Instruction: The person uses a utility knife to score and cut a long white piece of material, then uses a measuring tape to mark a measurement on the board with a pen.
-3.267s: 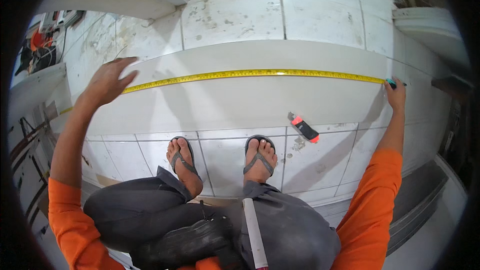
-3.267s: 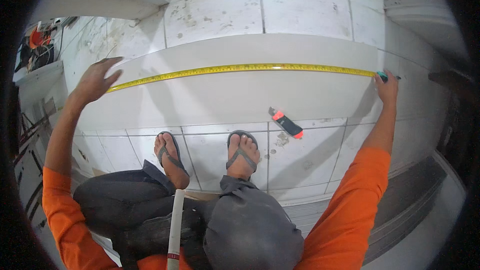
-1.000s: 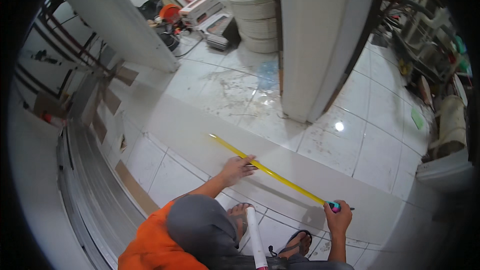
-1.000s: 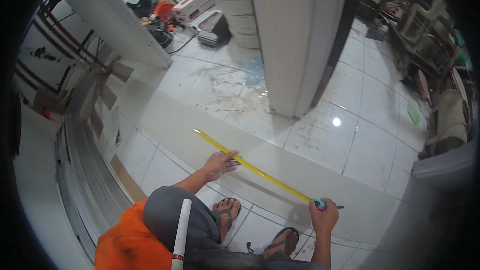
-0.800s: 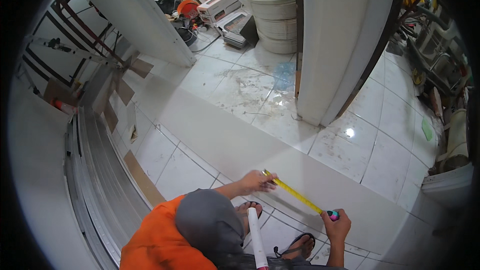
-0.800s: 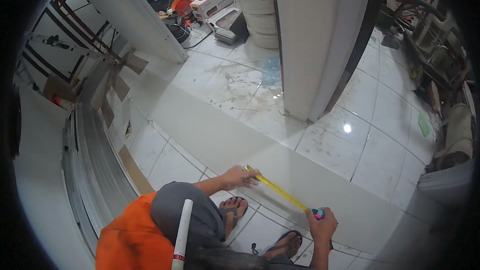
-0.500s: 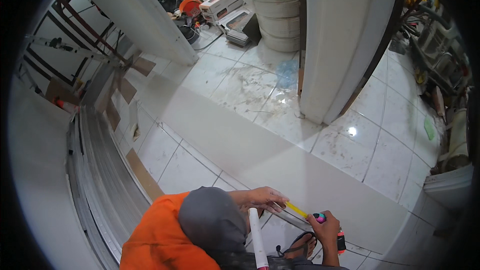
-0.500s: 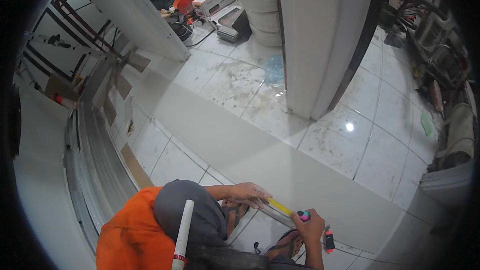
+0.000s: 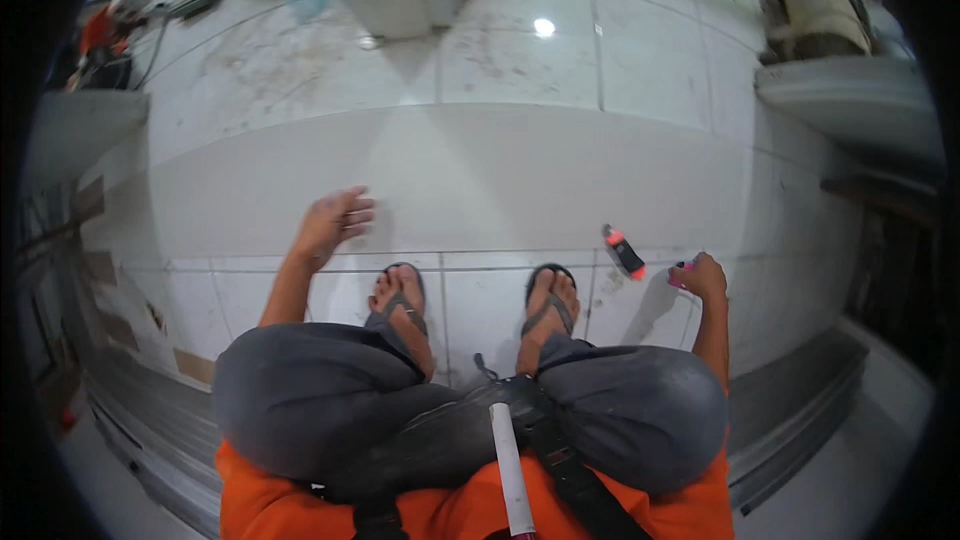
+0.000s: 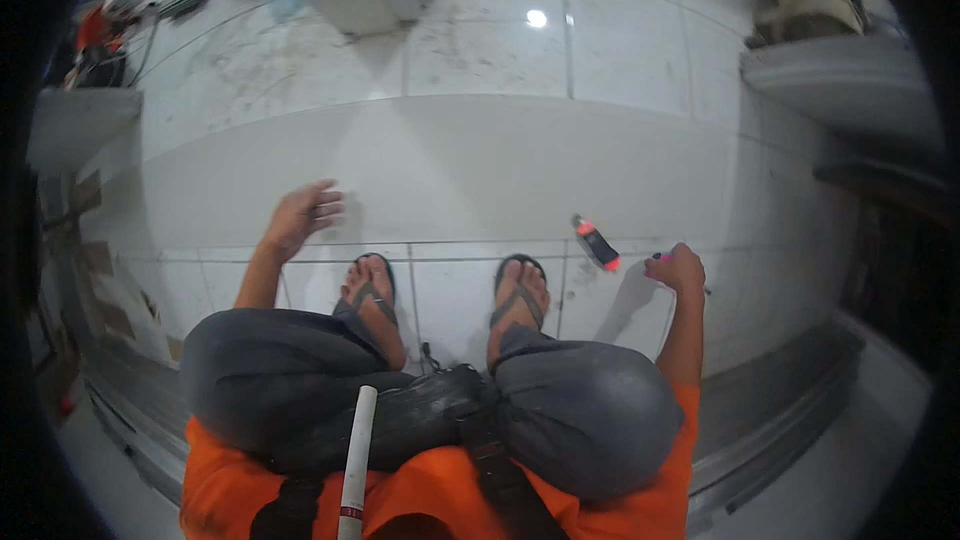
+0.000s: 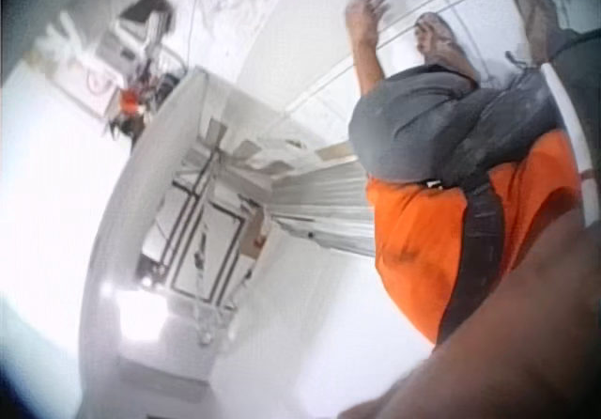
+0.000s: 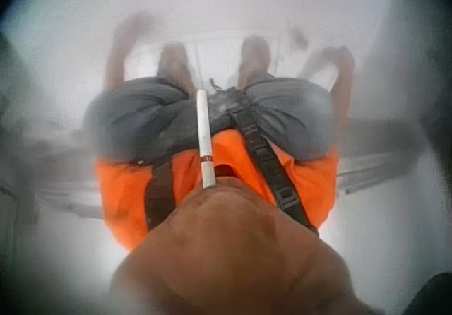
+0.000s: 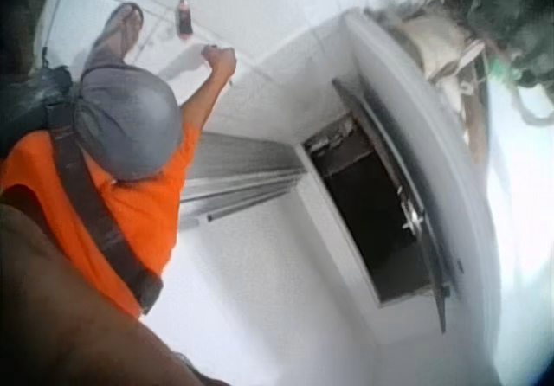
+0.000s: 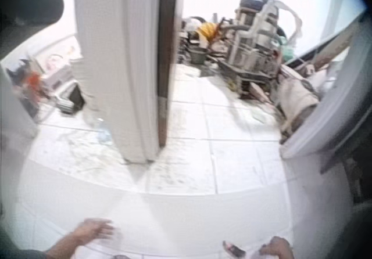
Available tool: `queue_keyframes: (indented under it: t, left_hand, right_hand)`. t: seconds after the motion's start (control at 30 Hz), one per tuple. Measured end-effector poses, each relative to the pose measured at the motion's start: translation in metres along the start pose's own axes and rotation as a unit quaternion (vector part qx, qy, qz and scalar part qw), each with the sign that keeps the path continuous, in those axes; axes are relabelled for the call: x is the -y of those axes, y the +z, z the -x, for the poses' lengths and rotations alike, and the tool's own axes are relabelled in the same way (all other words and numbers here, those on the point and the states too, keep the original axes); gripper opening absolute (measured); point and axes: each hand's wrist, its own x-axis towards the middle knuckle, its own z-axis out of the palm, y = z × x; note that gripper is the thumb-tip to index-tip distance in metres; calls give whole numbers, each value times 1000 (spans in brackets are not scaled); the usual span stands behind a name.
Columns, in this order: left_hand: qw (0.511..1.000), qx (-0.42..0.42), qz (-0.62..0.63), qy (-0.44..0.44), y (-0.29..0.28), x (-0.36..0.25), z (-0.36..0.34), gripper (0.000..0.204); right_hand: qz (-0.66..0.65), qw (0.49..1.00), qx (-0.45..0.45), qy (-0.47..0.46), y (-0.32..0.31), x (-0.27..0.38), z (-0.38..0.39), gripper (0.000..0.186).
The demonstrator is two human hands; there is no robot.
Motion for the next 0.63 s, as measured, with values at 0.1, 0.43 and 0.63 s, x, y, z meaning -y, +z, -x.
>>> queue_keyframes:
  t: [0.1, 0.43, 0.63]
  left_hand:
    - [999, -44, 1, 6, -11, -1, -4, 56]
    - [991, -75, -110, -31, -45, -42, 9, 54]
    - [974, -126, -181, -44, -59, -147, 39, 52]
  right_hand:
    - [52, 996, 50, 49, 26, -45, -10, 60]
    - [-221, 942, -175, -181, 46, 47, 12, 59]
    - [-135, 932, -8, -336, 11, 127, 0, 55]
